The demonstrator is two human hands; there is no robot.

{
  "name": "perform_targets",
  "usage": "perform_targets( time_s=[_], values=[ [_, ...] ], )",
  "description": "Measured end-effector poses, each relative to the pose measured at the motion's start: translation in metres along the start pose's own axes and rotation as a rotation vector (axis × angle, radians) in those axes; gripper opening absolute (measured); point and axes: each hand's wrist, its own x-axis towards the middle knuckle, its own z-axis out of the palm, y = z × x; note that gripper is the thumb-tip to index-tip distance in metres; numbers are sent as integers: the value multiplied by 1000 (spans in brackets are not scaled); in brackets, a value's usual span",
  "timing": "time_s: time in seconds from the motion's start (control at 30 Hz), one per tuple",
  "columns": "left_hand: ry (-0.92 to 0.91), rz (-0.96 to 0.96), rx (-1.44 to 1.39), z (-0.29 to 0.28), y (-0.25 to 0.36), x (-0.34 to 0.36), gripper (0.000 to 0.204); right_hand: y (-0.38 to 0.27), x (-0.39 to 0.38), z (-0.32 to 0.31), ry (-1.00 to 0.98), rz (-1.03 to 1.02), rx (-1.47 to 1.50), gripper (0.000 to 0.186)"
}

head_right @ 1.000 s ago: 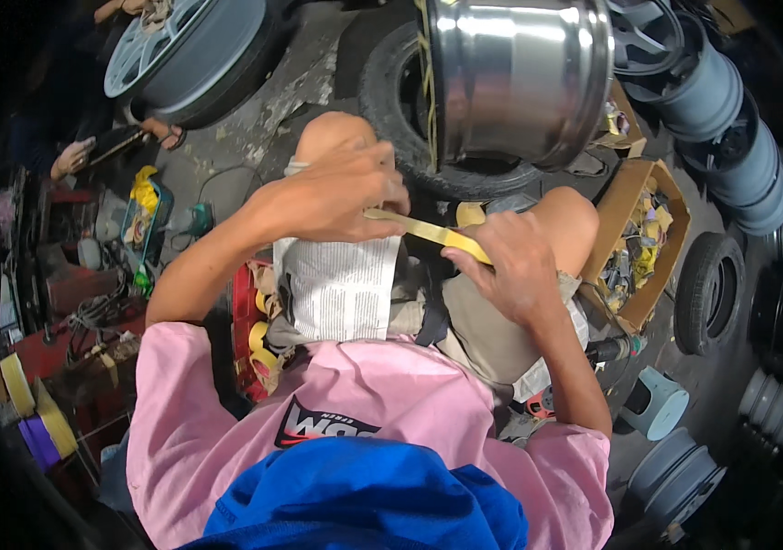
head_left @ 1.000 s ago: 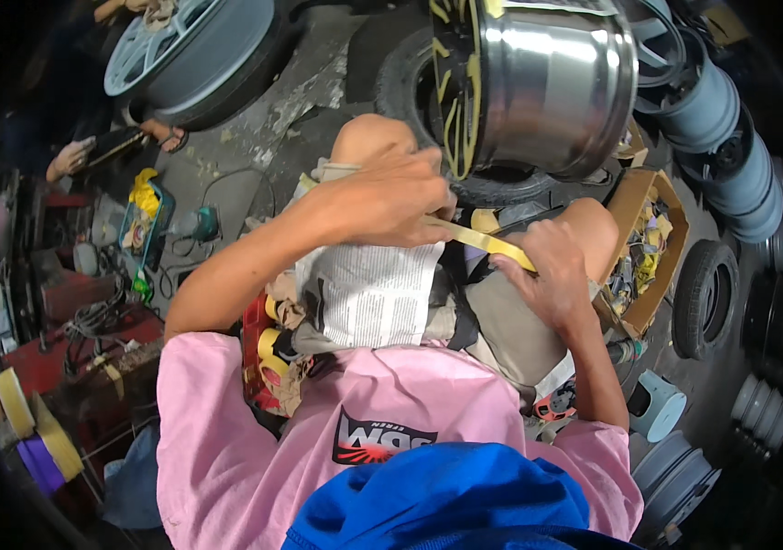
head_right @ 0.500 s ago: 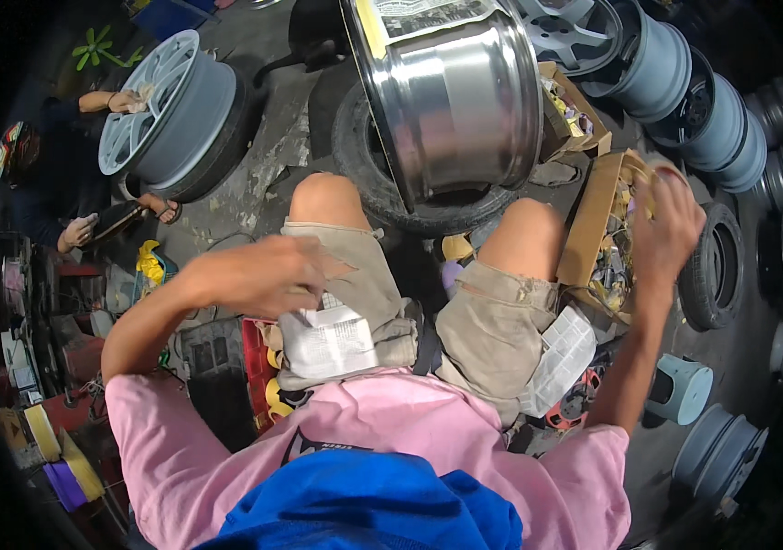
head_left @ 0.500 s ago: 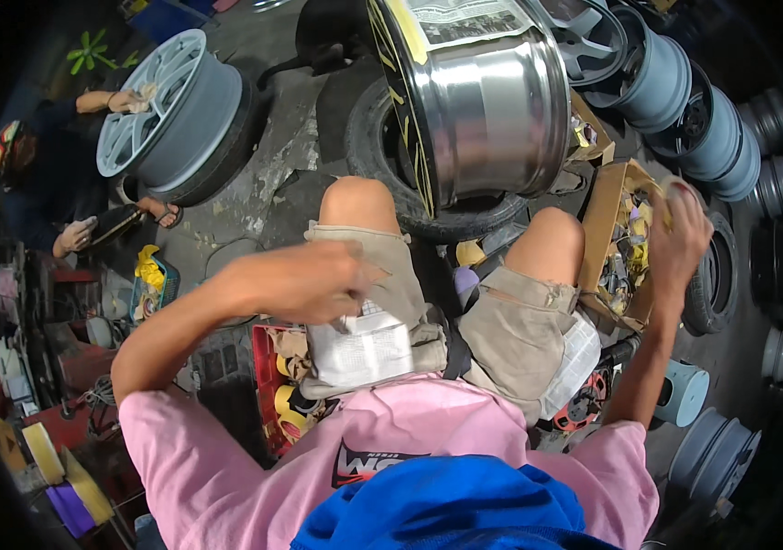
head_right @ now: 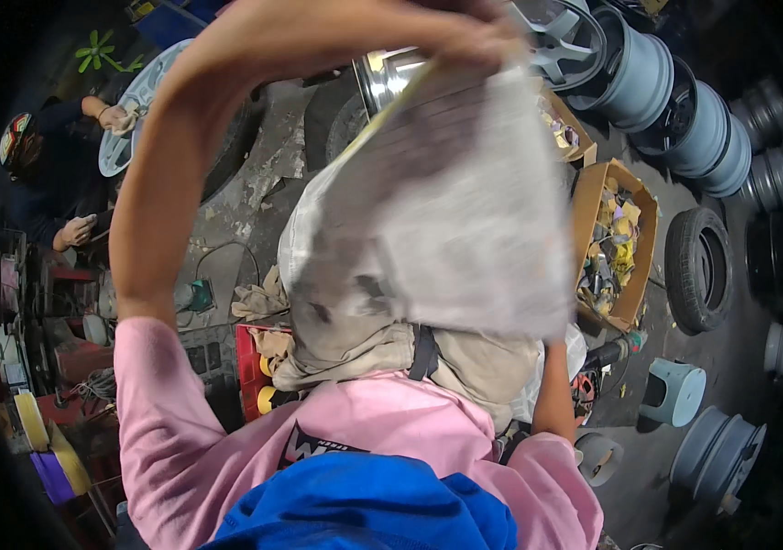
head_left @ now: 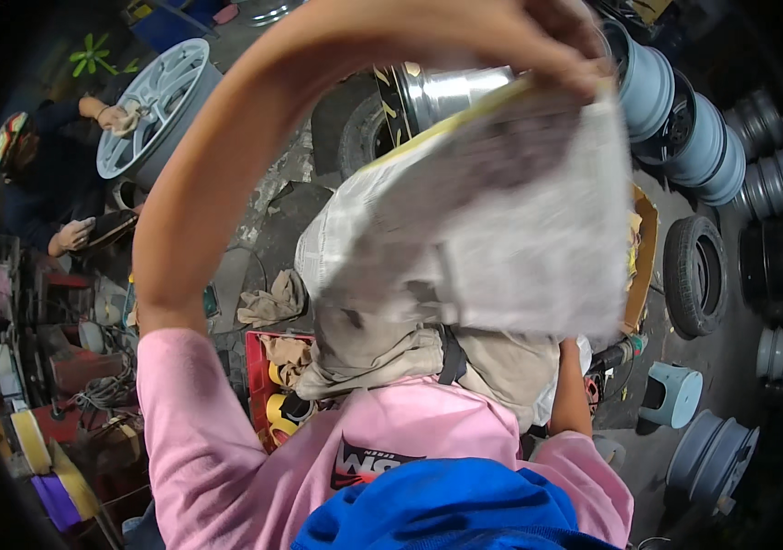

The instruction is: The person covers the outer surface of a metal wheel rim using newspaper and yellow tape by hand.

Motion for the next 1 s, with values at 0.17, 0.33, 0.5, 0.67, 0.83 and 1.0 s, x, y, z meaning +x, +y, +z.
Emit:
perform_targets(
  time_s=[0.17,0.33,0.5,0.67,0.83,1.0],
  values=[
    [116,65,-74,-15,-15,139,22,-119,1,-108,489,-323,313,30],
    [541,-332,349,-47,-86,213,16,-259,-85,-171,450,-315,746,38],
    [787,-465,176,-87,-145,223,10,-294,-121,-84,-198,-471,525,78],
    [946,-553,50,-127,-183,195,6,-304,-123,38,-751,-305,804,104],
    [996,-626,-35,-126,-225,167,8,-308,-104,84,-662,109,1294,105],
    [976,-603,-181,-181,-261,126,8,-328,-74,106,-526,233,1374,103]
  ],
)
